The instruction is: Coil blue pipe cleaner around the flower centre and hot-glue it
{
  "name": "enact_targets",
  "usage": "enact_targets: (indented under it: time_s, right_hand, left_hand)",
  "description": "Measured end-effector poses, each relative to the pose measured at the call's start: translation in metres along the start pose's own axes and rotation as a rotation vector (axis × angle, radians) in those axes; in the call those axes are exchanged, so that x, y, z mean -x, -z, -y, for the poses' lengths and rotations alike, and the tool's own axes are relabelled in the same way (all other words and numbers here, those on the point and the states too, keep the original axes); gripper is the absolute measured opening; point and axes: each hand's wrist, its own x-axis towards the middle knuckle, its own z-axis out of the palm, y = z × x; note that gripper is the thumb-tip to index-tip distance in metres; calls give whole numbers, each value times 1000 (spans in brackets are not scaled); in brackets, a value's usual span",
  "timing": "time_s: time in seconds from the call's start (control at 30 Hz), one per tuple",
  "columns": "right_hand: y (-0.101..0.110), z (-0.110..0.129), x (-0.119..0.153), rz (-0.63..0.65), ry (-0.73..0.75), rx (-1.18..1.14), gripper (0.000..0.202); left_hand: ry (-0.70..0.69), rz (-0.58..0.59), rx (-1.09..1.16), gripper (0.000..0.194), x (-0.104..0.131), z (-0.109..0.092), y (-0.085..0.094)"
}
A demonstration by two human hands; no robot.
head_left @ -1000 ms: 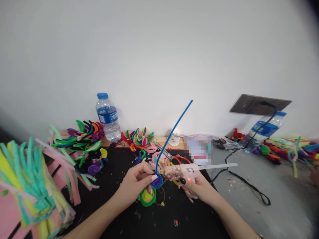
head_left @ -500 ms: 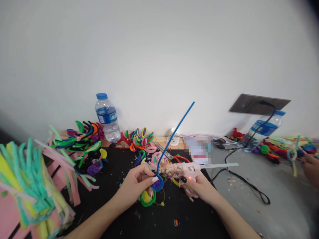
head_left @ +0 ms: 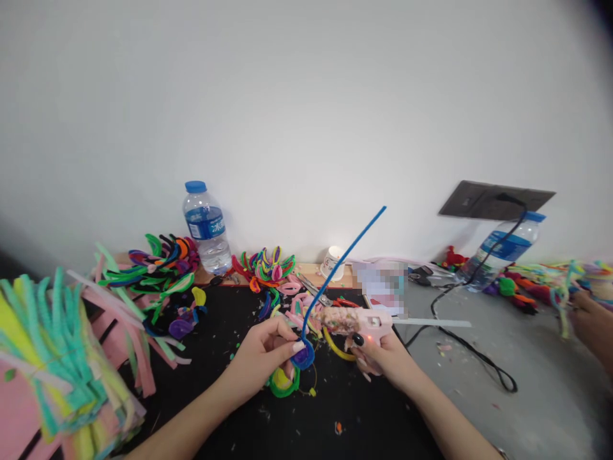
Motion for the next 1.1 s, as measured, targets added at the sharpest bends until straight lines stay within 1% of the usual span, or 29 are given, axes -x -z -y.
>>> enact_targets:
  time_s: [0.1, 0.17, 0.27, 0.33, 0.4, 0.43, 0.47, 0.6, 0.7, 0.83, 0.97, 1.03, 1.1]
  right_hand:
    - [7, 1, 0, -75, 61, 108, 41]
    - [13, 5, 4, -180, 82, 244, 34]
    - [21, 16, 17, -366, 116, 482, 24]
    - [28, 21, 29, -398, 154, 610, 24]
    - [37, 23, 42, -376, 170, 701, 31]
    - [42, 22, 48, -381, 154, 748, 34]
    - [48, 20, 54, -414, 121, 808, 35]
    - [79, 10, 70, -627, -55, 1103, 39]
    - [102, 5, 77, -733, -110, 1247, 41]
    - [132, -1, 77, -769, -65, 1401, 38]
    - [155, -8, 69, -761, -28, 1570, 38]
    - [158, -6, 64, -744, -44, 1622, 36]
    - [150, 3, 61, -727, -33, 1631, 32]
  left_hand:
    - [-24, -38, 23, 28, 0, -3, -1]
    - [-44, -57, 35, 28, 0, -5, -1]
    - [-71, -67, 44, 28, -1, -5, 0]
    - [-80, -67, 38, 28, -2, -5, 1]
    - [-86, -62, 29, 27, -3, -4, 2]
    - [-89, -60, 25, 27, -3, -3, 2]
    - [-93, -59, 21, 27, -3, -3, 2]
    - [-97, -67, -1, 26, -2, -3, 3]
    - [-97, -77, -12, 27, -1, -5, 2]
    - [-90, -83, -13, 28, 0, -10, 0]
    - [-95, -69, -1, 28, 1, -10, 0]
    - [-105, -50, 2, 27, 0, -8, 0]
    - [-105, -33, -8, 26, 0, -6, 1]
